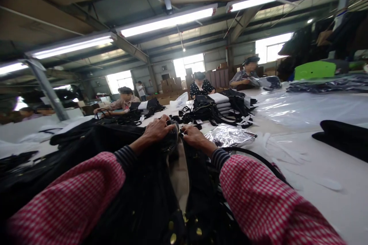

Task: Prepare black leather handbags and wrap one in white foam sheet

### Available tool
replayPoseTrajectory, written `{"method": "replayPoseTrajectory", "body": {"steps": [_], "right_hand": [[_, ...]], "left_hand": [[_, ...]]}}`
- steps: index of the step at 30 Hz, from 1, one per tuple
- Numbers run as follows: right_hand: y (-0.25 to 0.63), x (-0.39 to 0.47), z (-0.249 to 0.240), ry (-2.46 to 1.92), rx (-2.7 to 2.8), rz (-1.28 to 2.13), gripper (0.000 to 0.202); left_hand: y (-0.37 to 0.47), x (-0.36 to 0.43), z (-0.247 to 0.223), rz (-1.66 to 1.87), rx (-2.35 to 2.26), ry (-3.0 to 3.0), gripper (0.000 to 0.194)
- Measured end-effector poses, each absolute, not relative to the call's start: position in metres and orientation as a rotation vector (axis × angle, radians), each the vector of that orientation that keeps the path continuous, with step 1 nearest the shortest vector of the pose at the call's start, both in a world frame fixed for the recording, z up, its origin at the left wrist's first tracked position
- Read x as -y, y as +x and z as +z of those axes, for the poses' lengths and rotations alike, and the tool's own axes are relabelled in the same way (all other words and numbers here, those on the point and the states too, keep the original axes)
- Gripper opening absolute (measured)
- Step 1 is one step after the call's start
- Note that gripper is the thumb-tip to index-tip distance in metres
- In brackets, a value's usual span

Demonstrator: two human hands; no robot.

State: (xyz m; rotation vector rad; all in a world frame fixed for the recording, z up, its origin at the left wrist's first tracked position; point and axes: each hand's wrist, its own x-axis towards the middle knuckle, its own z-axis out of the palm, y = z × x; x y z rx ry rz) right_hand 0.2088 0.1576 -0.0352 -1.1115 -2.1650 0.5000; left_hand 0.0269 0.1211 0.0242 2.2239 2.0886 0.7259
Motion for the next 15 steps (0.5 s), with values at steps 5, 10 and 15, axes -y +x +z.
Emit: {"method": "replayPoseTrajectory", "body": {"steps": [5, 10, 15], "right_hand": [[0.198, -0.171, -0.032, -1.147, 2.217, 0.386, 0.021], [0.212, -0.167, -0.016, -1.161, 2.322, 0.270, 0.018], [0.225, -0.142, -0.013, -1.068, 2.442, 0.306, 0.012]], "left_hand": [[0.026, -0.193, 0.003, 0.737, -2.016, 2.054, 0.054], [0.041, -0.212, -0.016, 0.930, -2.029, 1.910, 0.036], [0.038, -0.205, -0.032, 1.010, -2.098, 1.857, 0.034]]}}
